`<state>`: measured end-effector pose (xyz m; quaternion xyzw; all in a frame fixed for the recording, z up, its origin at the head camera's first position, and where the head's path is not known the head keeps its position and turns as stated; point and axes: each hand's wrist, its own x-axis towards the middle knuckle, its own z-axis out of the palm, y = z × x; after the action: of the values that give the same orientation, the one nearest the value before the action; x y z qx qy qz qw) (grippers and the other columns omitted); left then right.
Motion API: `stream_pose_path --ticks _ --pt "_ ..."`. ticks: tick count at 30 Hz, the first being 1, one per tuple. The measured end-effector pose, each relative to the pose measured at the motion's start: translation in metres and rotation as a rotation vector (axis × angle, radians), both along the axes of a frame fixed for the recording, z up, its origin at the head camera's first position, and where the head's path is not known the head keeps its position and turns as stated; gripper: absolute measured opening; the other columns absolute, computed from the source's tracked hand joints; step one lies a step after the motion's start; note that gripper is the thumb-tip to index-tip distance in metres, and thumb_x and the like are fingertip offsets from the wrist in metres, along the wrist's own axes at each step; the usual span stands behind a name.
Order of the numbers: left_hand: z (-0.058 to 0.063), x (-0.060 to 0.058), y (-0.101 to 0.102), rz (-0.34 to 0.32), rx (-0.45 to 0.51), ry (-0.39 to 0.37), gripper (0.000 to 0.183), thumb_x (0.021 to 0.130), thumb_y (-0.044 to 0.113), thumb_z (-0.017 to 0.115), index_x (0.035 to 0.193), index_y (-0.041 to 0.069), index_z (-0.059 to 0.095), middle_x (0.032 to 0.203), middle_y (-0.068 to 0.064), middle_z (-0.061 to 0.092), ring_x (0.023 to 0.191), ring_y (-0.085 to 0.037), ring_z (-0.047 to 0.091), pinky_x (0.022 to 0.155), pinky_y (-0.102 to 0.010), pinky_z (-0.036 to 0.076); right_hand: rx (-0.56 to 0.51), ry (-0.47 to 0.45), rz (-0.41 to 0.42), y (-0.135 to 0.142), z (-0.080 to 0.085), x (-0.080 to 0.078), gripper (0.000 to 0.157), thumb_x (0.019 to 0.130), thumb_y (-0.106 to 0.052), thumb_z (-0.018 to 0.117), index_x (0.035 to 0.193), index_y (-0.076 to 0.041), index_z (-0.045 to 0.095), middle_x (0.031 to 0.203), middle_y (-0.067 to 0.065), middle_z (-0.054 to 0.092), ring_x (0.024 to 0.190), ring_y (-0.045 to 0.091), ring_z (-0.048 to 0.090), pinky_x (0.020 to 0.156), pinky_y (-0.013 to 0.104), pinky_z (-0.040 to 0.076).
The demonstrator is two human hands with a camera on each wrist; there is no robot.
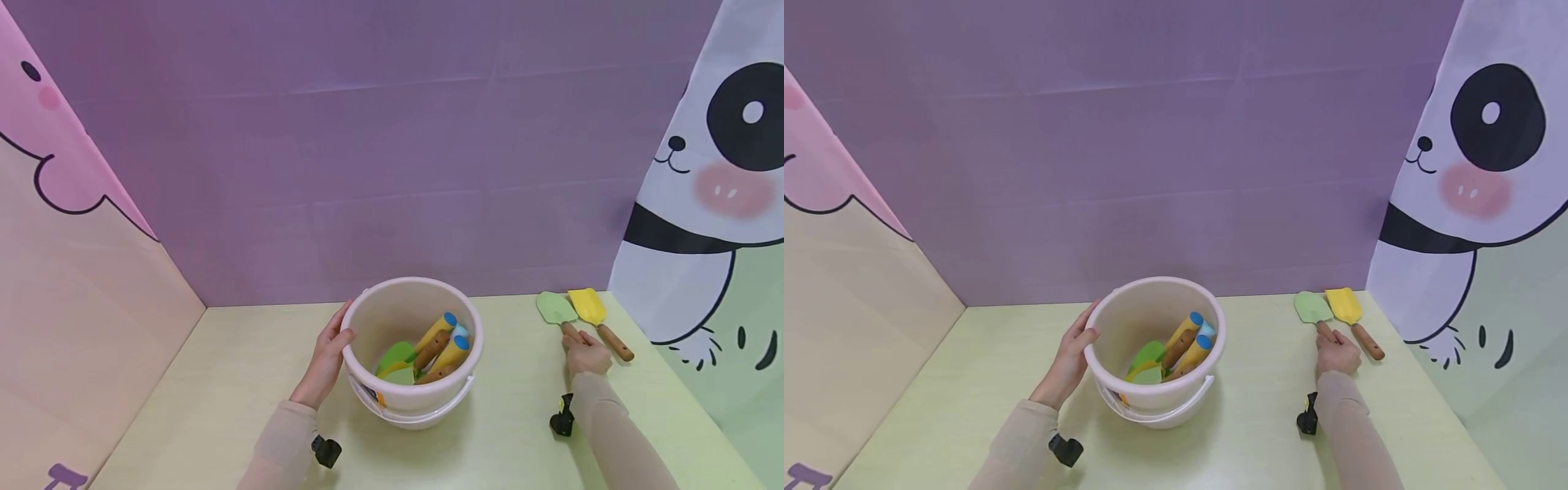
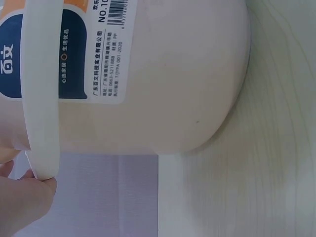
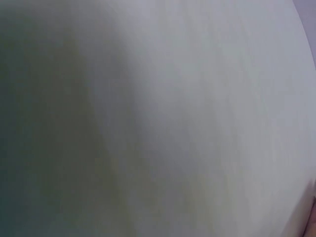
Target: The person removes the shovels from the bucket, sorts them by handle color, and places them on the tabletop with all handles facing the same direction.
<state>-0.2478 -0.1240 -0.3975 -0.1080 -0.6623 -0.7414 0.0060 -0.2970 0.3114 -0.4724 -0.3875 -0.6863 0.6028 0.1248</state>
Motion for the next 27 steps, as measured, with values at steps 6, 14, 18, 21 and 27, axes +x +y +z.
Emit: stream_pose_path --ticks 6,14,18,21,27 --pt "-0.0007 -0.0004 0.0001 0.0 0.009 -0.004 0.058 0.089 0.01 0.041 0.145 0.013 0.027 0.146 -0.008 0.031 0.114 -0.004 0.044 0.098 -0.029 0.037 0.012 0.015 0.002 -0.0015 0.0015 0.0007 0.055 0.085 -0.026 0.062 0.135 -0.01 0.045 0.143 0.011 0.039 0.133 0.025 0.032 0.11 0.035 0.022" --pt "-0.0019 -0.0009 -0.0001 0.0 0.008 0.003 0.057 0.09 0.009 0.04 0.145 0.011 0.025 0.147 -0.01 0.03 0.116 -0.006 0.043 0.101 -0.037 0.035 0.029 0.028 0.005 -0.0011 -0.001 0.0003 0.056 0.084 -0.027 0.062 0.135 -0.01 0.046 0.143 0.011 0.039 0.134 0.026 0.03 0.111 0.036 0.02" --pt "-0.0023 -0.0009 -0.0001 -0.004 0.011 0.005 0.057 0.09 0.009 0.04 0.145 0.012 0.026 0.147 -0.008 0.03 0.116 -0.006 0.042 0.102 -0.04 0.033 0.016 0.02 0.005 -0.0016 -0.0005 0.0003 0.057 0.084 -0.027 0.063 0.136 -0.011 0.045 0.143 0.01 0.038 0.134 0.025 0.03 0.111 0.036 0.02" --pt "-0.0028 -0.0011 0.0001 -0.004 0.011 0.007 0.057 0.09 0.009 0.04 0.145 0.012 0.026 0.147 -0.009 0.029 0.117 -0.007 0.042 0.103 -0.041 0.032 -0.016 0.032 0.001 -0.0013 -0.0009 -0.0002 0.059 0.083 -0.026 0.064 0.137 -0.011 0.044 0.143 0.011 0.038 0.133 0.024 0.031 0.111 0.035 0.022" --pt "-0.0045 -0.0014 0.0011 0.001 0.007 0.007 0.058 0.089 0.008 0.04 0.145 0.01 0.024 0.148 -0.012 0.028 0.119 -0.012 0.04 0.102 -0.039 0.034 -0.019 0.03 0.023 0.0003 -0.0054 0.0014 0.061 0.084 -0.027 0.062 0.139 -0.011 0.04 0.144 0.011 0.036 0.132 0.024 0.031 0.11 0.036 0.023"
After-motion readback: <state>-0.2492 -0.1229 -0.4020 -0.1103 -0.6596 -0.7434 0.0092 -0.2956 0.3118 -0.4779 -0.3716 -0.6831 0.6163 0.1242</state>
